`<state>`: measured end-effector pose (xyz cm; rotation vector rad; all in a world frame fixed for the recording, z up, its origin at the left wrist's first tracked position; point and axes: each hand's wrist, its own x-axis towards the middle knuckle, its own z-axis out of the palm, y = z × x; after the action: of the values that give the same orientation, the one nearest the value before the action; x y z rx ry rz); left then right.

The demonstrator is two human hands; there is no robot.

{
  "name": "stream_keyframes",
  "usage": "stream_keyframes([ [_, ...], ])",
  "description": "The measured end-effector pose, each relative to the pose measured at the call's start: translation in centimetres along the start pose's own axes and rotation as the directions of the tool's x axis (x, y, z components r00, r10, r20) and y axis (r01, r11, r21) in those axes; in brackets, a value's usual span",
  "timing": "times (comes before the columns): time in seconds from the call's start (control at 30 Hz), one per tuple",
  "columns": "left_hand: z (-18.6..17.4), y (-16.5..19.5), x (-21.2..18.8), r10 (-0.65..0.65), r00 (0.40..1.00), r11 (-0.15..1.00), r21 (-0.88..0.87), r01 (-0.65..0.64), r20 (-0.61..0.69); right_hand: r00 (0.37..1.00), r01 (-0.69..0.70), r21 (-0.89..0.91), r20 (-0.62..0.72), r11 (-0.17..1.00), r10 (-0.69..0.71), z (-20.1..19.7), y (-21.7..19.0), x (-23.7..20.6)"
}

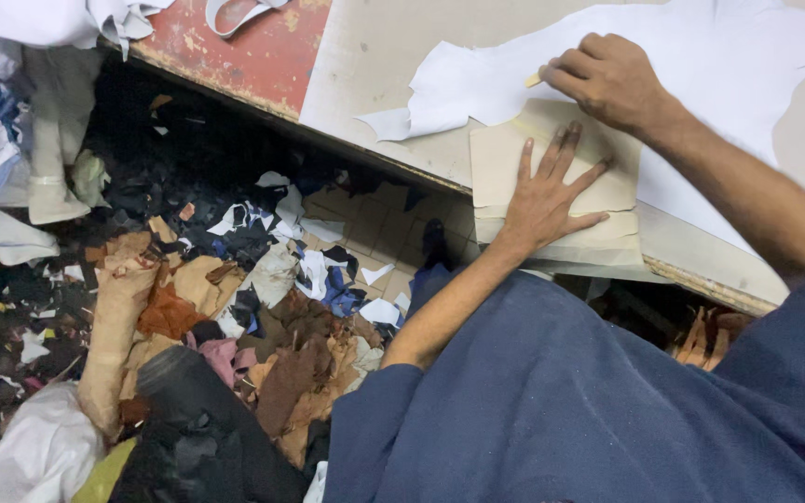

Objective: The person aligns a cardboard pattern on a white fabric sheet, traces its outline with a yellow marker, and then cuts the fabric along the traced line using a rotary cutter. The cut fabric piece is set aside on the table.

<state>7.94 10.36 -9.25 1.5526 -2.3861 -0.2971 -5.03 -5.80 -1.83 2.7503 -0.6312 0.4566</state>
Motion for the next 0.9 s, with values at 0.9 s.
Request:
stream_keyframes([
  [0.9, 1.1, 0.5, 0.4, 0.049, 0.997, 0.999, -0.015, -0.050, -0.060, 0.331, -0.910, 0.262, -0.004, 0.320, 0.944, -5.1, -17.1, -16.5],
])
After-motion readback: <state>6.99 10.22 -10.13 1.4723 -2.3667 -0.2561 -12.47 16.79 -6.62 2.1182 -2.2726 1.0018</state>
